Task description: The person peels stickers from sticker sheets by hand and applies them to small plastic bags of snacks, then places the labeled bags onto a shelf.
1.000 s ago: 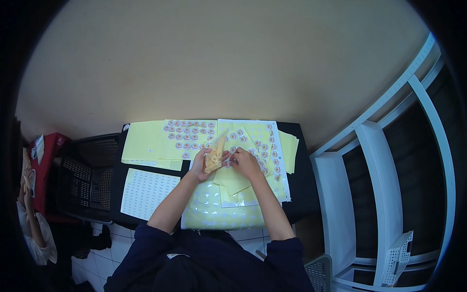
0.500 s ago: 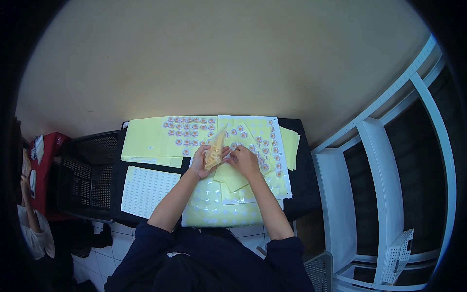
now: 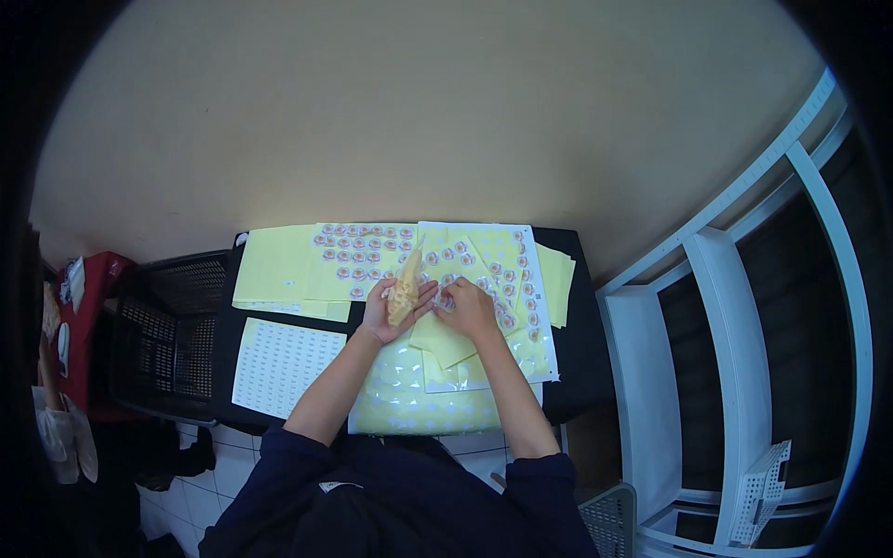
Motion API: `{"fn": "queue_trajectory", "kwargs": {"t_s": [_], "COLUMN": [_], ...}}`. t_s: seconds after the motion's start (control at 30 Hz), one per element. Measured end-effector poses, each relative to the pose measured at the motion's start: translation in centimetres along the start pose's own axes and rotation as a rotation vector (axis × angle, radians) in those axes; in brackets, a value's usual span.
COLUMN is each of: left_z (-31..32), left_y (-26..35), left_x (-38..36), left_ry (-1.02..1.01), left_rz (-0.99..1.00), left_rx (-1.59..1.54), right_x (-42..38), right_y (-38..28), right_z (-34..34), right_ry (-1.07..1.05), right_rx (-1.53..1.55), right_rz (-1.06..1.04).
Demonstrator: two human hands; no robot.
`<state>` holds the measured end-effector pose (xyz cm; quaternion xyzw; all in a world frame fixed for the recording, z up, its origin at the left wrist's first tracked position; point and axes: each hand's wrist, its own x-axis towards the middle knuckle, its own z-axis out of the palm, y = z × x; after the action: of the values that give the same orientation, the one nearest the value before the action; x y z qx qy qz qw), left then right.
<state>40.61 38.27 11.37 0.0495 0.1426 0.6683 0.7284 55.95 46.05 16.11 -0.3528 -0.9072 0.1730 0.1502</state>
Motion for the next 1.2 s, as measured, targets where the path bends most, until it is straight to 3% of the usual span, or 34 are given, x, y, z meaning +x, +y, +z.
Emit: {"fn": "queue_trajectory", "kwargs": {"t_s": [0.33,0.7,1.2], "left_z": [0.1,0.4,0.3], "left_y": [0.0,0.1,0.1], "left_x": [-0.1,0.1,0.3], "left_ry": [-0.008,0.034,0.032], "left_rz": [0.002,0.005,0.009], "left_rx": [-0.022,0.077,0.101], "right_x": [0.1,1.9,2.3], "right_y": [-0.6,0.2,1.0], "right_z": [0.4,0.6,0.1], "right_ry": [0.019,-0.146,-0.226], "right_rx": [-0.003,-0.118,-0.045], "right_rz": [0.065,-0.056,-0.006]}}
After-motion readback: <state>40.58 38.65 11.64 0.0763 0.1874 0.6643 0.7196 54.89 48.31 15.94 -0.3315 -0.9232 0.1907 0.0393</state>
